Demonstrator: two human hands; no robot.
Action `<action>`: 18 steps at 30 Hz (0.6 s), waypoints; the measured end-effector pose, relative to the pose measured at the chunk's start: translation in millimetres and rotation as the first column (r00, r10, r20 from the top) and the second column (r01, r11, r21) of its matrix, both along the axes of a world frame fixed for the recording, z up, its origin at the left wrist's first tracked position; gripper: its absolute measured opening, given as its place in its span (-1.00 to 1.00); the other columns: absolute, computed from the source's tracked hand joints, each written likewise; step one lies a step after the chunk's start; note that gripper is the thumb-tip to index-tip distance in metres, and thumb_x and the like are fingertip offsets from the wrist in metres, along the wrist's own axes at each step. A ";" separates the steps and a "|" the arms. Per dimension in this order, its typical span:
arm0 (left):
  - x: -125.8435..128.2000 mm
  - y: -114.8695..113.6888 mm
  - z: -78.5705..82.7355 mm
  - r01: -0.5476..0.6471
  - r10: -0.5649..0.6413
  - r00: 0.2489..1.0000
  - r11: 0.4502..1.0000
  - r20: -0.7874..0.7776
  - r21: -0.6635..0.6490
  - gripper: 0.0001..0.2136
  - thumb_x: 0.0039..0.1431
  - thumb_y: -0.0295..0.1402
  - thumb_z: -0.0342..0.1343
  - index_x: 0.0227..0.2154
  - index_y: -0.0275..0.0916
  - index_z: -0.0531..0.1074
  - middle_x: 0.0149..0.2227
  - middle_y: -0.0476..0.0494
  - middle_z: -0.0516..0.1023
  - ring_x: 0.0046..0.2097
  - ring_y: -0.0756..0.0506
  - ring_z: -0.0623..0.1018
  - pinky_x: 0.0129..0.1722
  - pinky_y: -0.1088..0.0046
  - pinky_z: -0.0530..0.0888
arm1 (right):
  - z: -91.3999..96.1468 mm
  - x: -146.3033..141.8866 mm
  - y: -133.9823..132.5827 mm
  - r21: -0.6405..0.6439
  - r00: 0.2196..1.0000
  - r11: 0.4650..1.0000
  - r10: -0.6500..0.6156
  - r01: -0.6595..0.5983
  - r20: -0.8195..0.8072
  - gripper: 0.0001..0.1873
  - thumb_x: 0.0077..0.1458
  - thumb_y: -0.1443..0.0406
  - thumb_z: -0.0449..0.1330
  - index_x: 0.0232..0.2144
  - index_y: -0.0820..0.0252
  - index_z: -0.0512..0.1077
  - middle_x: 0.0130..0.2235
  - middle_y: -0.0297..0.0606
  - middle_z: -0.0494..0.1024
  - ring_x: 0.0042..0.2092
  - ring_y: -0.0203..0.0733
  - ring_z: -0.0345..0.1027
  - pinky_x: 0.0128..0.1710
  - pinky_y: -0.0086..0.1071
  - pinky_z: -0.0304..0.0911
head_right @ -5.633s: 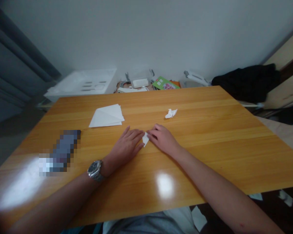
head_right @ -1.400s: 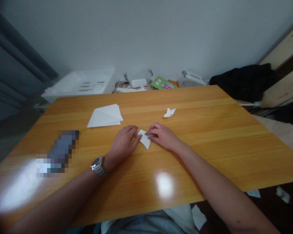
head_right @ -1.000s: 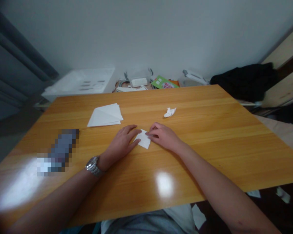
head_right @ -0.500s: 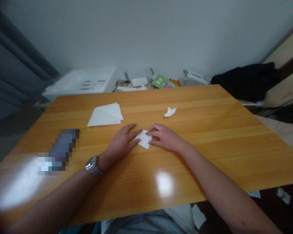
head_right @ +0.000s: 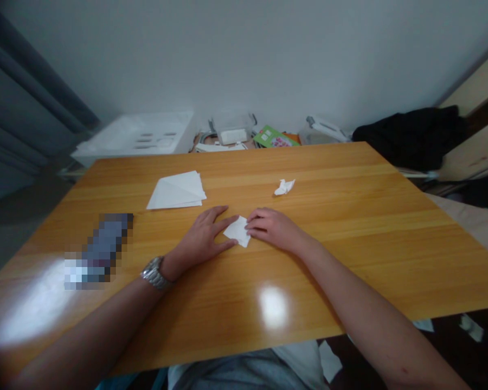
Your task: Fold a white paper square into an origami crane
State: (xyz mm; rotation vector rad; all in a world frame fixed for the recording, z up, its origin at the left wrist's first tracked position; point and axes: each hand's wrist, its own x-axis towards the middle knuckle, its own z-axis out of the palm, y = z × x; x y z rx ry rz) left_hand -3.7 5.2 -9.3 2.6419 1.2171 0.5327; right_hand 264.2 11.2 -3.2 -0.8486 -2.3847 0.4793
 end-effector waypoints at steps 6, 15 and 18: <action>1.0 -0.5 2.2 0.000 0.001 1.000 1.000 0.015 -0.017 -0.38 0.20 0.07 0.22 0.27 -0.05 0.38 0.32 -0.31 0.27 0.30 -0.35 0.32 0.32 -0.02 0.28 | 1.8 -2.3 -0.4 -0.048 0.999 0.999 -0.013 0.011 -0.031 -0.81 0.33 0.25 0.21 -0.19 0.11 0.65 -0.13 -0.15 0.63 -0.12 -0.14 0.51 -0.07 -0.25 0.41; 1.4 -0.7 4.8 -0.006 0.008 0.999 0.999 0.049 -0.031 -0.40 0.16 0.11 0.24 0.19 -0.06 0.46 0.29 -0.30 0.32 0.29 -0.34 0.34 0.31 -0.01 0.29 | 1.0 -4.0 -0.7 -0.089 0.996 0.996 -0.027 0.020 -0.083 -0.78 0.36 0.22 0.16 -0.21 0.14 0.61 -0.19 -0.17 0.64 -0.15 -0.15 0.51 -0.11 -0.28 0.40; 1.7 -0.9 6.7 -0.008 0.010 0.998 1.000 0.066 -0.030 -0.50 0.26 0.03 0.18 0.16 -0.08 0.49 0.28 -0.30 0.35 0.28 -0.31 0.36 0.30 0.00 0.30 | 1.6 -4.6 -1.3 -0.075 0.997 0.997 -0.030 0.025 -0.065 -0.77 0.37 0.23 0.15 -0.22 0.16 0.59 -0.19 -0.16 0.64 -0.15 -0.14 0.51 -0.11 -0.27 0.39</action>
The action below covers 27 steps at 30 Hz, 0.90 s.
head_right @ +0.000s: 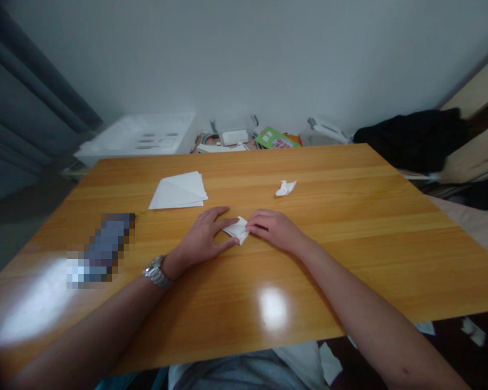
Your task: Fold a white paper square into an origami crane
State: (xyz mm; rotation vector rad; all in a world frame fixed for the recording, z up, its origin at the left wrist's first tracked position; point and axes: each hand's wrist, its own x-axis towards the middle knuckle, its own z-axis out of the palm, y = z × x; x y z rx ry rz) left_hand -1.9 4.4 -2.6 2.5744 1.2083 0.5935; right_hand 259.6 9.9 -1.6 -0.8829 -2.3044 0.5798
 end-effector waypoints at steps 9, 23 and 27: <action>1.6 0.8 -4.9 0.002 -0.003 1.000 0.999 0.025 0.051 -0.63 0.25 -0.26 0.21 0.11 -0.11 0.52 0.22 -0.26 0.41 0.23 -0.27 0.39 0.29 0.05 0.32 | 6.6 -5.4 -5.3 0.013 0.997 1.000 -0.011 0.010 0.075 -0.81 0.37 0.25 0.14 -0.21 0.14 0.56 -0.17 -0.17 0.63 -0.14 -0.14 0.49 -0.09 -0.27 0.39; 10.2 1.9 -1.4 -0.035 0.035 0.999 0.999 -0.005 0.018 -0.74 0.34 -0.36 0.13 0.03 -0.15 0.57 -0.11 -0.18 0.54 -0.09 -0.17 0.50 -0.03 0.22 0.49 | 0.8 -15.6 -10.2 -0.079 0.989 0.988 -0.125 0.131 0.082 -0.88 0.28 0.32 0.24 -0.15 0.16 0.56 -0.15 -0.17 0.52 -0.12 -0.14 0.44 -0.09 -0.28 0.36; 12.3 2.1 3.0 -0.057 0.060 0.997 0.997 0.053 -0.049 -0.79 0.37 -0.37 0.10 -0.07 -0.21 0.60 -0.16 -0.17 0.56 -0.11 -0.15 0.54 -0.05 0.29 0.50 | -2.8 -18.8 -10.8 -0.096 0.983 0.981 -0.162 0.170 0.083 -0.89 0.26 0.36 0.24 -0.18 0.17 0.56 -0.14 -0.18 0.50 -0.12 -0.14 0.43 -0.09 -0.29 0.35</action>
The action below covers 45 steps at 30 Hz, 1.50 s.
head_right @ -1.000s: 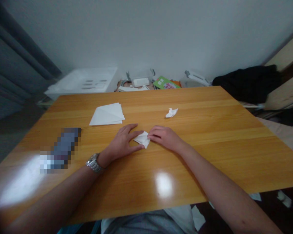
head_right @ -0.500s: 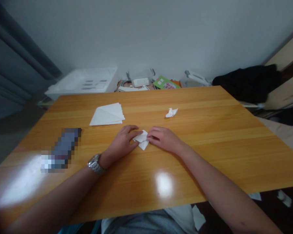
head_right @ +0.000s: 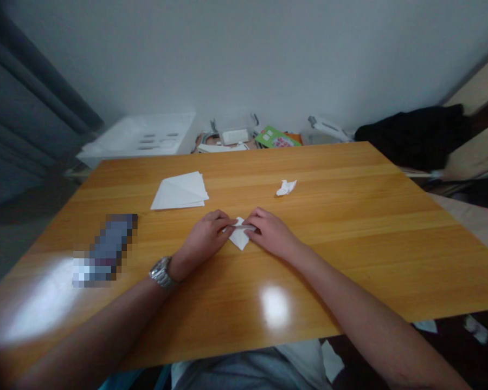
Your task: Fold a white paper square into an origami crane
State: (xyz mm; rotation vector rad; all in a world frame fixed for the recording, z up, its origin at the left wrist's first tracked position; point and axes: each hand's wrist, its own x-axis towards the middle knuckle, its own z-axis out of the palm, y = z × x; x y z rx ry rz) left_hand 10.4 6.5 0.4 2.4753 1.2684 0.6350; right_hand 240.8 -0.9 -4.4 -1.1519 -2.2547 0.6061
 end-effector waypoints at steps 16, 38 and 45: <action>2.2 15.2 25.3 -0.080 0.062 0.993 0.981 -0.104 -0.177 -0.86 0.28 -0.38 0.11 -0.34 -0.24 0.56 -0.37 -0.11 0.62 -0.36 -0.08 0.53 -0.37 0.42 0.32 | 22.1 -11.6 16.8 -0.093 0.959 0.989 -0.083 0.112 0.270 -0.84 0.28 0.29 0.20 -0.29 0.21 0.58 -0.28 -0.14 0.63 -0.27 -0.13 0.45 -0.30 -0.35 0.18; 10.5 49.6 35.9 -0.113 0.031 0.954 0.958 -0.298 -0.264 -0.84 0.18 -0.23 0.23 -0.34 -0.22 0.55 -0.35 -0.15 0.61 -0.34 -0.13 0.54 -0.39 0.40 0.28 | 64.2 -33.9 48.2 -0.304 0.743 0.934 0.068 0.186 0.665 -0.69 0.13 0.15 0.26 -0.13 0.16 0.59 -0.11 -0.09 0.67 -0.15 -0.02 0.54 -0.35 -0.35 0.17; 11.3 53.6 35.1 -0.031 -0.006 0.987 0.974 -0.162 -0.223 -0.86 0.17 -0.33 0.23 -0.22 -0.22 0.55 -0.27 -0.12 0.61 -0.29 -0.11 0.53 -0.35 0.43 0.29 | 67.2 -38.2 58.7 -0.320 0.691 0.927 0.102 0.195 0.715 -0.61 0.08 0.10 0.31 -0.10 0.16 0.61 -0.09 -0.03 0.67 -0.12 0.08 0.55 -0.30 -0.31 0.26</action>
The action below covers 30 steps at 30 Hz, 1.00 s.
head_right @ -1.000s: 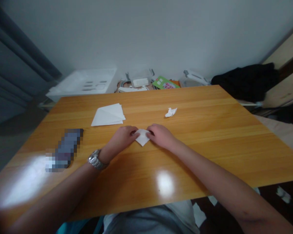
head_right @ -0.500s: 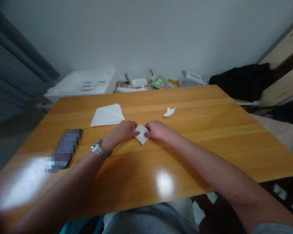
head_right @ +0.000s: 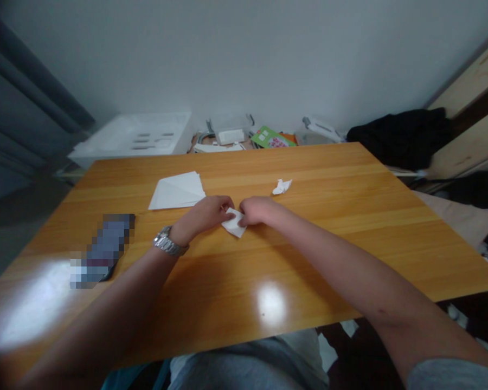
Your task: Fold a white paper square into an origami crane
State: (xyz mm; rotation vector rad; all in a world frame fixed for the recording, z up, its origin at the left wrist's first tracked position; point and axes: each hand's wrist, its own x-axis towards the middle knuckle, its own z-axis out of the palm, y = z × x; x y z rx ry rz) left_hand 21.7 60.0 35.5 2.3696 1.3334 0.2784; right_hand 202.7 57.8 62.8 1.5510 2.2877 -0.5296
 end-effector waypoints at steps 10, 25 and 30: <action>-3.0 0.7 -6.5 0.110 -0.105 0.992 0.991 0.067 -0.071 -0.79 0.16 -0.42 0.18 -0.13 -0.16 0.55 -0.21 -0.09 0.63 -0.23 -0.11 0.56 -0.25 0.41 0.36 | 5.6 -0.4 -8.7 0.026 0.998 0.999 -0.042 0.041 0.047 -0.59 0.10 0.02 0.27 -0.21 0.21 0.66 -0.20 0.08 0.68 -0.17 0.15 0.58 -0.30 -0.25 0.29; 0.2 -5.3 -13.5 0.002 -0.002 1.000 0.999 -0.004 -0.046 -0.89 0.14 -0.30 0.21 -0.33 -0.22 0.50 -0.26 -0.14 0.55 -0.26 -0.13 0.52 -0.30 0.39 0.35 | -5.7 12.9 -19.4 0.008 0.993 1.000 -0.017 0.018 -0.113 -0.73 0.11 0.16 0.27 -0.22 0.20 0.60 -0.18 -0.05 0.69 -0.22 -0.03 0.54 -0.36 -0.35 0.17; -1.0 -7.9 -16.8 0.050 -0.042 0.994 0.996 0.105 -0.073 -0.84 0.14 -0.38 0.15 -0.21 -0.21 0.54 -0.20 -0.14 0.60 -0.18 -0.13 0.56 -0.22 0.40 0.41 | -14.2 20.2 -24.1 0.075 0.964 0.991 -0.088 0.110 -0.252 -0.78 0.17 0.28 0.24 -0.13 0.22 0.53 -0.13 -0.12 0.67 -0.18 -0.13 0.50 -0.32 -0.41 0.17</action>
